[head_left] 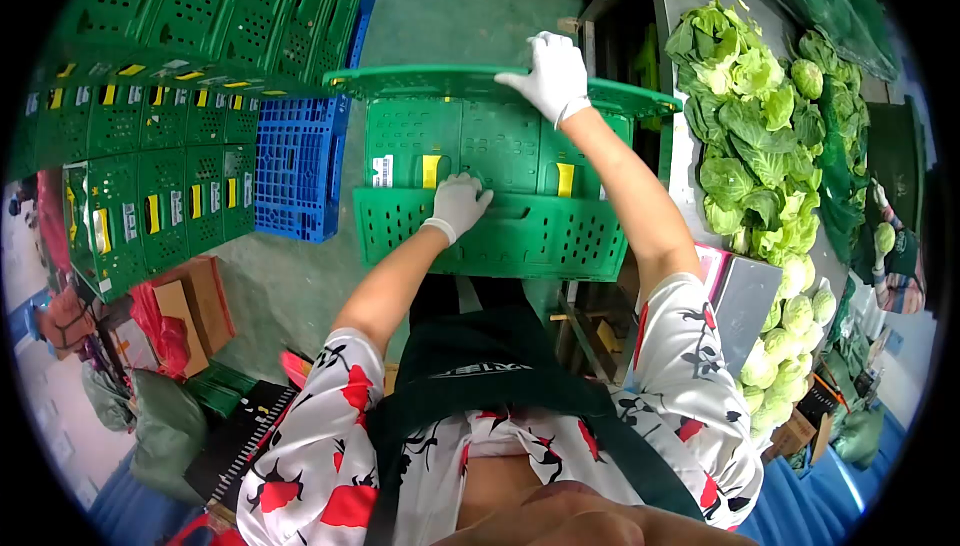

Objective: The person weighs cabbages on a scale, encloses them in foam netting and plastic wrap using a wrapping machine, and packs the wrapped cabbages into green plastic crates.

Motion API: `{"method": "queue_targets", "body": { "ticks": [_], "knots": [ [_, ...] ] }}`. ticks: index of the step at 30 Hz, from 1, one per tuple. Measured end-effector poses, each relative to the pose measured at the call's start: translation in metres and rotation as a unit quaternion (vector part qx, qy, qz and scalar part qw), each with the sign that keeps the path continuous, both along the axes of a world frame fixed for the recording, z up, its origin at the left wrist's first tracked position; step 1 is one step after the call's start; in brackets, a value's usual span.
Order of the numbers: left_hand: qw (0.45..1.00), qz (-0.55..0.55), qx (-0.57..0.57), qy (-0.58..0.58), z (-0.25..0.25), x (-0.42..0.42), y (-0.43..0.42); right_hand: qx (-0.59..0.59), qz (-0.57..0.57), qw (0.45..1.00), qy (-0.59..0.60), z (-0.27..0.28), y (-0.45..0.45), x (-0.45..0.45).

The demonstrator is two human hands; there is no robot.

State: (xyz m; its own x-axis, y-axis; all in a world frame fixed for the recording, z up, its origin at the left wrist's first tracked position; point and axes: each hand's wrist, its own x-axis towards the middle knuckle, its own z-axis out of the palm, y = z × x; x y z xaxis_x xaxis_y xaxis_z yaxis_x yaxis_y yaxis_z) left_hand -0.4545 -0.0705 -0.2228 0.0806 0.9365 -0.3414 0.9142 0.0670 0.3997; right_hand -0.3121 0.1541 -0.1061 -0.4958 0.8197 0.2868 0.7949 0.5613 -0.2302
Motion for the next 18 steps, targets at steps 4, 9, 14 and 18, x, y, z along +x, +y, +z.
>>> {"method": "queue_targets", "body": {
  "ticks": [4,9,14,18],
  "knots": [
    [0.96,-0.068,-0.235,-0.139,0.098,-0.005,-0.024,-0.047,0.156,0.979,0.119,0.002,-0.077,0.023],
    [0.864,0.023,-0.416,-0.281,0.06,-0.014,-0.059,-0.281,-0.15,0.945,0.072,-0.106,-0.164,0.065],
    [0.924,-0.364,-0.059,0.101,0.009,-0.022,-0.064,-0.379,-0.238,0.891,-0.077,-0.169,-0.194,0.076],
    [0.889,-0.42,-0.039,0.178,0.01,-0.026,-0.07,-0.359,-0.207,0.908,-0.066,-0.181,-0.199,0.079]
  ]
}}
